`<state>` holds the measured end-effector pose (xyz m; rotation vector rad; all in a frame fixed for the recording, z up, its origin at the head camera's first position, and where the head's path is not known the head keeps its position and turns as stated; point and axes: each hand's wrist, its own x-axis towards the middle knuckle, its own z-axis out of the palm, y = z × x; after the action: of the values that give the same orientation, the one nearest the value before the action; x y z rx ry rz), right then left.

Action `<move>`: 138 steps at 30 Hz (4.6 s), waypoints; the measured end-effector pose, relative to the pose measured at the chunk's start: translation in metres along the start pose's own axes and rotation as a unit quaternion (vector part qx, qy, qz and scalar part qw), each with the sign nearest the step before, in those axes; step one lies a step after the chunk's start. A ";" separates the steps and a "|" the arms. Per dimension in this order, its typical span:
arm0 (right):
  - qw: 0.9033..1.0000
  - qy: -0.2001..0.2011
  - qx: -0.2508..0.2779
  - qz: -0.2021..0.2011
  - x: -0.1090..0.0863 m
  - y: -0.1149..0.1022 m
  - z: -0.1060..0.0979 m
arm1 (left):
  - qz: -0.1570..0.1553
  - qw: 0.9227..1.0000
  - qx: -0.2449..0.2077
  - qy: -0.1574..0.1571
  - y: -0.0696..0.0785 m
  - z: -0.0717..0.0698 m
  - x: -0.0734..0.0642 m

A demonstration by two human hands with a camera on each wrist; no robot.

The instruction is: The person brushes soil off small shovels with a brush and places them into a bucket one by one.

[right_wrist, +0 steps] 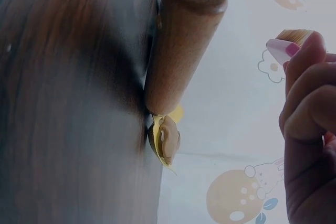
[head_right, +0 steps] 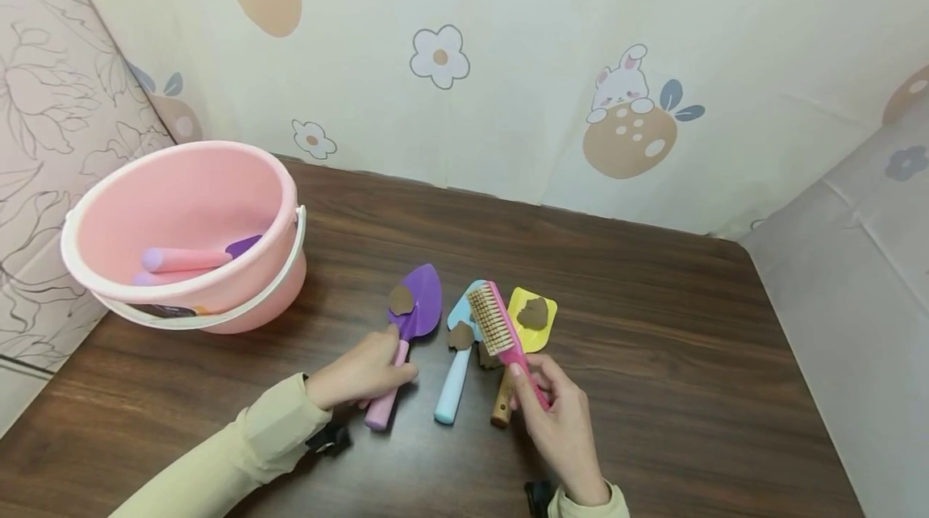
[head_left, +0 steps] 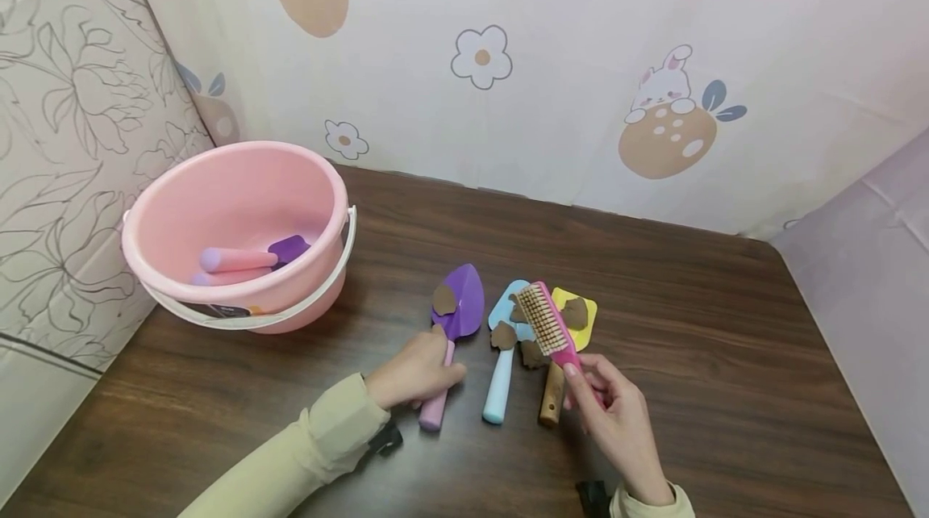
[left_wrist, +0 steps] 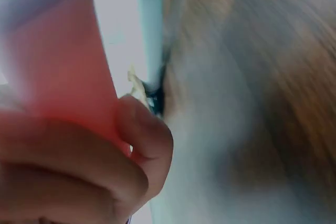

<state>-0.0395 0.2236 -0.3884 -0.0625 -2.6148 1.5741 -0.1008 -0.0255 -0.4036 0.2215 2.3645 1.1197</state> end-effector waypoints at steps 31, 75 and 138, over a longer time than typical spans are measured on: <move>0.985 -0.054 -0.033 -0.161 -0.006 0.005 0.003 | 0.091 0.995 -0.024 -0.024 0.019 0.006 -0.033; 0.969 -0.034 -0.065 -0.234 -0.005 0.007 0.011 | 0.150 0.984 0.091 -0.025 0.028 0.008 -0.045; 0.970 -0.032 -0.052 -0.233 -0.013 -0.008 0.017 | 0.165 0.985 0.054 -0.023 0.028 0.001 -0.053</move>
<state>-0.0283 0.2038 -0.3903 0.5615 -2.5018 1.2903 -0.0573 -0.0255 -0.3630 0.6921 2.4069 1.1163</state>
